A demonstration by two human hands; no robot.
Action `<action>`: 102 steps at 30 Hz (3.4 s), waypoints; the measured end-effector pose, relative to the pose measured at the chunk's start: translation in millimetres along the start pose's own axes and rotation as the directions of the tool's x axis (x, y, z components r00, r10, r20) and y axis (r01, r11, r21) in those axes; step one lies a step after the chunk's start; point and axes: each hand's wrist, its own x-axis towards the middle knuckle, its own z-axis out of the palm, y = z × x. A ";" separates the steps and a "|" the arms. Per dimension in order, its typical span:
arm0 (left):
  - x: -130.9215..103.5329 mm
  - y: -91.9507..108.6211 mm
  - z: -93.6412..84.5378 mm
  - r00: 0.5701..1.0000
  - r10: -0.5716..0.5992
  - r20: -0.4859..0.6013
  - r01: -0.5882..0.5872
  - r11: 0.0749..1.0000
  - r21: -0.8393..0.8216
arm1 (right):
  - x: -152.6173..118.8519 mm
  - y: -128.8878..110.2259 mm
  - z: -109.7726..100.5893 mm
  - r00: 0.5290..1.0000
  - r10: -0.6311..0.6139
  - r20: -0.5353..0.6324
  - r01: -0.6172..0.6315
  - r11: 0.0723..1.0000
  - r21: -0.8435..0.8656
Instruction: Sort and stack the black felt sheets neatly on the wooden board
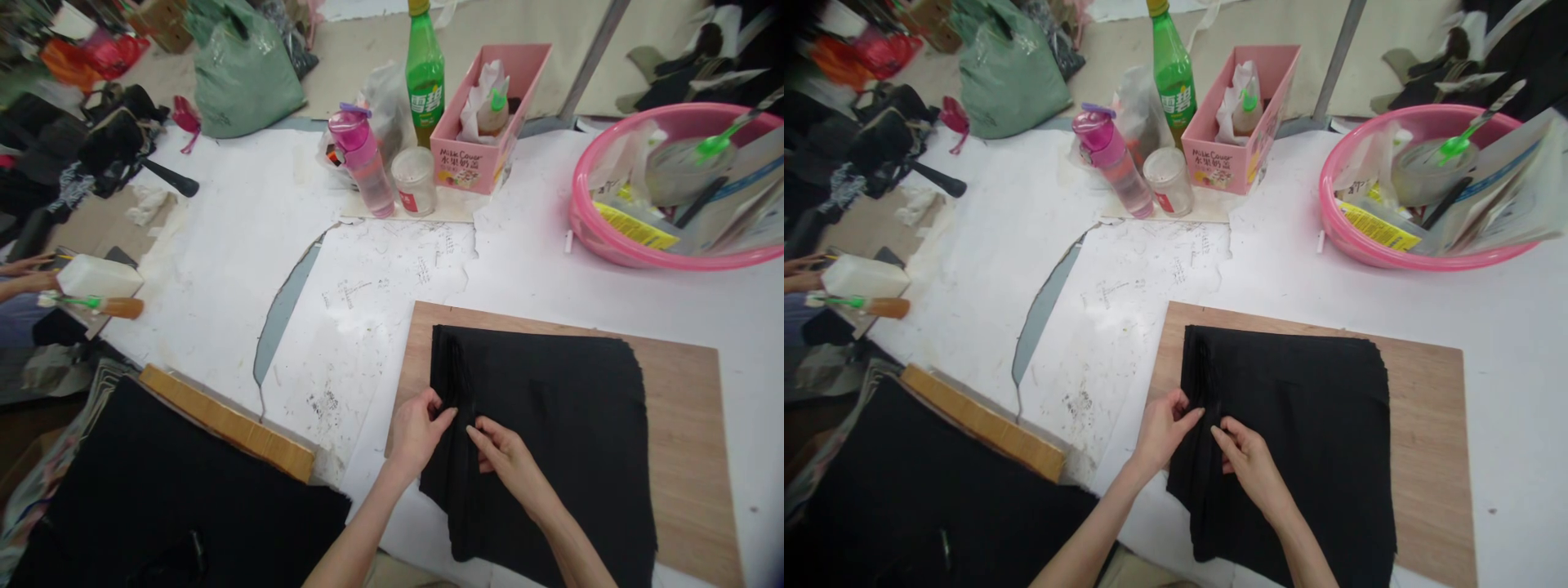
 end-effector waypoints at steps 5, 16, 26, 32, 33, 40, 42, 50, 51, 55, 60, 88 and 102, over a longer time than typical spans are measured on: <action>1.3 -2.6 2.7 1.000 -0.002 -0.002 0.002 1.000 0.010 | -0.4 -2.5 0.7 1.000 0.013 -0.015 -0.013 1.000 0.009; 0.9 -0.1 1.3 1.000 0.004 -0.001 -0.004 1.000 0.013 | 1.0 1.2 0.7 1.000 -0.013 -0.021 0.014 1.000 0.016; 1.1 -3.6 3.3 1.000 0.008 -0.010 -0.008 1.000 0.019 | -0.4 3.6 0.5 1.000 -0.018 0.024 0.018 0.999 0.027; 1.5 -5.6 3.9 1.000 0.008 -0.011 -0.008 1.000 0.017 | -1.0 1.7 0.5 1.000 -0.018 0.026 0.017 1.000 0.025; 1.5 -5.7 3.9 1.000 0.009 -0.012 -0.009 1.000 0.017 | -1.2 1.6 0.6 1.000 -0.017 0.022 0.016 1.000 0.026; 0.6 -3.4 1.9 1.000 0.020 -0.008 -0.020 1.000 0.010 | -0.6 3.4 1.4 1.000 -0.007 -0.005 0.007 0.999 0.031; 0.6 -2.7 1.6 1.000 0.017 -0.008 -0.016 1.000 0.011 | 0.0 4.5 1.4 1.000 -0.006 0.002 0.006 0.999 0.036; 1.3 -2.8 1.4 1.000 0.007 -0.006 -0.007 1.000 0.014 | 0.7 7.4 1.3 0.999 -0.025 0.022 0.024 0.999 0.037; 1.2 -2.9 1.4 1.000 0.005 -0.005 -0.005 1.000 0.014 | 0.7 7.4 1.3 0.999 -0.027 0.019 0.026 0.999 0.034; 0.8 -2.9 1.4 1.000 0.002 -0.001 -0.002 1.000 0.012 | 1.4 8.3 1.4 0.999 -0.037 0.005 0.037 0.999 0.016; 0.4 -2.0 1.1 1.000 0.006 0.002 -0.006 1.000 0.005 | 2.4 9.8 2.6 0.998 -0.059 -0.012 0.059 0.998 -0.031; -0.1 1.5 0.6 1.000 -0.009 -0.005 0.009 1.000 0.002 | -17.4 27.6 29.4 0.914 -0.170 -0.368 -0.033 0.873 -0.486; -0.1 -2.0 1.7 1.000 -0.002 0.013 0.003 0.999 -0.050 | 1.0 6.4 15.4 0.911 -0.286 -0.298 0.200 0.937 -0.285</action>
